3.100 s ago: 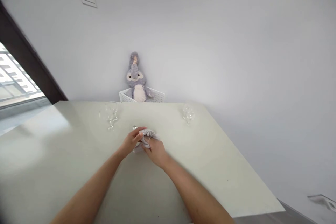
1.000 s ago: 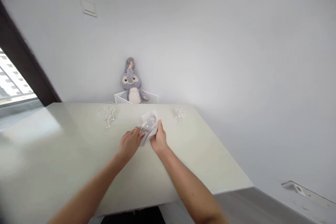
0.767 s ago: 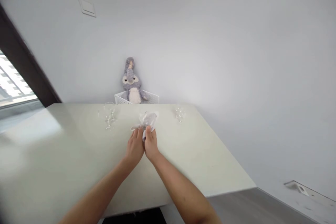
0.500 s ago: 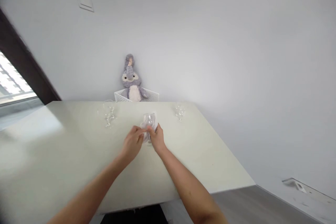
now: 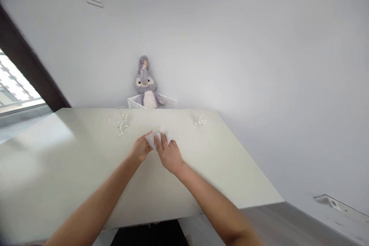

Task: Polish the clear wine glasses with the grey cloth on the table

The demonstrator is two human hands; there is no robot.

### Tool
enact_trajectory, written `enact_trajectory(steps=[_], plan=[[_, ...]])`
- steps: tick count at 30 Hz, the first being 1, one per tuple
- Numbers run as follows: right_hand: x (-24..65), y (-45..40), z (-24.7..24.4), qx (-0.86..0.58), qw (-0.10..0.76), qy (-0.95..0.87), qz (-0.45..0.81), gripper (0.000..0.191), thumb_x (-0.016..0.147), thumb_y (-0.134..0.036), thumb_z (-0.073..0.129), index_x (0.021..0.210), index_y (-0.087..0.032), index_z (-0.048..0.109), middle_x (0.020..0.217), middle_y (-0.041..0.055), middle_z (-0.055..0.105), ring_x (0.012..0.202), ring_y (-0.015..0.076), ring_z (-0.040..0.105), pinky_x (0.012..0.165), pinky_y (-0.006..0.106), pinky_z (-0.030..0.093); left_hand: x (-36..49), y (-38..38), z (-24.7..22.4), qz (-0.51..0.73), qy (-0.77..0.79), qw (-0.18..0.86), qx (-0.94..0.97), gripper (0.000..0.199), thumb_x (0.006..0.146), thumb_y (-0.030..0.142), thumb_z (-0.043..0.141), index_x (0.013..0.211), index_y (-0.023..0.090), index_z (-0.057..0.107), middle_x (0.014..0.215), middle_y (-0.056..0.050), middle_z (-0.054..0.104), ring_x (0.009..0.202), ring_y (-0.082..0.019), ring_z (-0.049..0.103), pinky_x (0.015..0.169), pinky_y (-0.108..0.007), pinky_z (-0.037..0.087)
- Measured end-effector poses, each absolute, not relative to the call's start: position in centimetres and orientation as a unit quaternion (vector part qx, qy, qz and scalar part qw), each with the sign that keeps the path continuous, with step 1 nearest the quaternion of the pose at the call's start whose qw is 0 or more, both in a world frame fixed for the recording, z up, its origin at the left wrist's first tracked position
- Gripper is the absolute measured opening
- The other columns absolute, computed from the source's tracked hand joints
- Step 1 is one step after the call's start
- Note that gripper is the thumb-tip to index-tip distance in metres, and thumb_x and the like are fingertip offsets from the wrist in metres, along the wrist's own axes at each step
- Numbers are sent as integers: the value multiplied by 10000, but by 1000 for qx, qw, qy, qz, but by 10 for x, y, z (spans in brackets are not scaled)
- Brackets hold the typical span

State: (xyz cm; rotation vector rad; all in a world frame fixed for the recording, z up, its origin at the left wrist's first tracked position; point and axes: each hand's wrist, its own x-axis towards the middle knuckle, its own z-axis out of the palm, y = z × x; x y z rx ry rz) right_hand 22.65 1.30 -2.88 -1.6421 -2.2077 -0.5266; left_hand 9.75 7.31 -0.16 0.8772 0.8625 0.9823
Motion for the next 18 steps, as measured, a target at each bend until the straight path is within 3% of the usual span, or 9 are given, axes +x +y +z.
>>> enact_trajectory(steps=[4,9,12,15,18], plan=[[230,7,-24,-506,143,-816,-242,458,828,-110,373,1286,-95,366,1305,217,391,1089,301,451,912,507,304,94,82,-8,470,406,686,379,419,659,508,607,834,133,537,814,-63,597,661,-135,583,533,-227,439],[231,-3,-32,-501,115,-825,-236,374,824,-119,415,1189,-84,485,1244,185,472,1120,315,418,971,519,240,91,85,0,535,434,583,431,555,627,446,675,1068,177,474,1004,-105,590,835,-176,606,712,-296,476],[227,-17,-35,-509,98,-839,-166,381,804,-304,521,1151,-147,521,1269,148,457,1084,320,445,926,511,302,84,87,12,553,456,474,512,578,644,432,668,1134,213,454,1078,-110,577,925,-192,586,794,-329,459],[225,-27,-22,-519,119,-843,-71,541,707,-572,547,1126,-229,535,1289,115,435,990,292,511,800,443,406,76,88,24,575,455,400,549,587,664,416,655,1174,239,424,1128,-100,557,1006,-206,556,838,-340,444],[231,-23,-1,-578,226,-783,-32,422,789,-496,486,1112,-231,542,1177,105,510,900,215,550,754,348,431,80,81,31,578,413,391,585,586,673,394,652,1187,246,414,1144,-91,547,1055,-212,530,861,-341,435]])
